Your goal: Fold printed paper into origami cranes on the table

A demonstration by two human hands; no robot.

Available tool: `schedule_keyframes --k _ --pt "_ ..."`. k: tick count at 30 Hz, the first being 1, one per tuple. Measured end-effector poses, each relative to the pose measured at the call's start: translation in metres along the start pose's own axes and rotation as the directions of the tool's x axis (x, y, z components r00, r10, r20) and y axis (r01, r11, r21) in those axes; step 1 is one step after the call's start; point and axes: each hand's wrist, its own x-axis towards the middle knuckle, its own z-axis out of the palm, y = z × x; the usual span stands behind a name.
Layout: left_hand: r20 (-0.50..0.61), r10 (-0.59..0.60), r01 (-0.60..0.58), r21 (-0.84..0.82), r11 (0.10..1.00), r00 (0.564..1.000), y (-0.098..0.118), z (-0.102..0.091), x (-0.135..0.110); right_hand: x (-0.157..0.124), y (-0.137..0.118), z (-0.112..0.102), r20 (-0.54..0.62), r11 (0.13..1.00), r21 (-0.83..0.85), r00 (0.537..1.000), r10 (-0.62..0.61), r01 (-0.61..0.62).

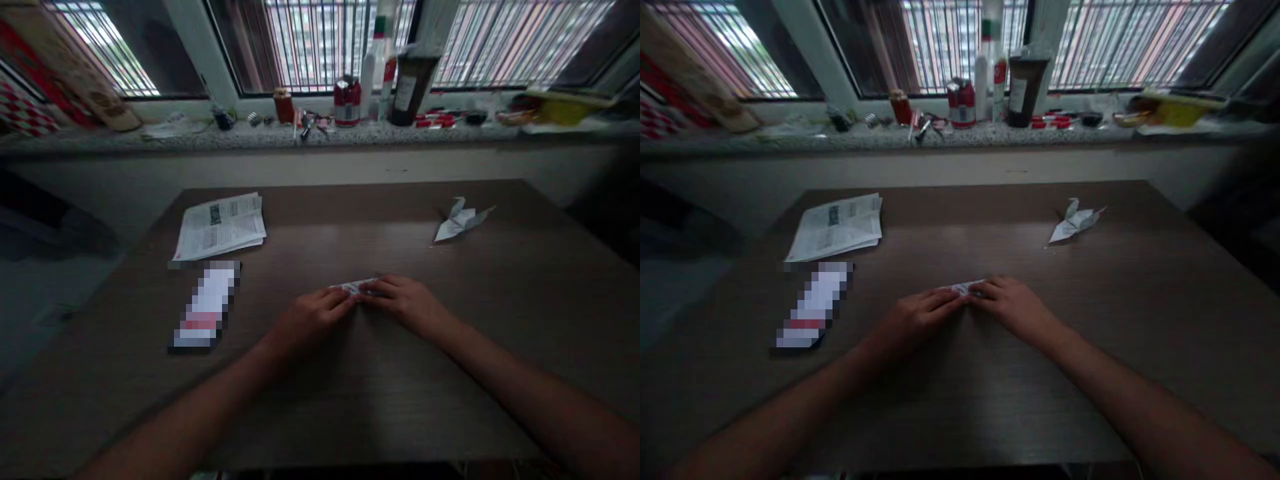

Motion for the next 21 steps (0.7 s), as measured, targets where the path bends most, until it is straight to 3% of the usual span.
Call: schedule_keyframes --k 13,21 --pt "0.008 -0.031 0.031 -0.016 0.999 0.999 -0.0028 0.0084 -0.0044 -0.0005 -0.0007 -0.0007 0.044 1.0 0.014 0.999 0.007 -0.008" --pt "0.043 -0.047 0.05 -0.063 0.997 0.998 -0.0018 0.0024 -0.0027 -0.0031 -0.0048 -0.0084 0.083 0.998 0.059 0.996 0.016 -0.021"
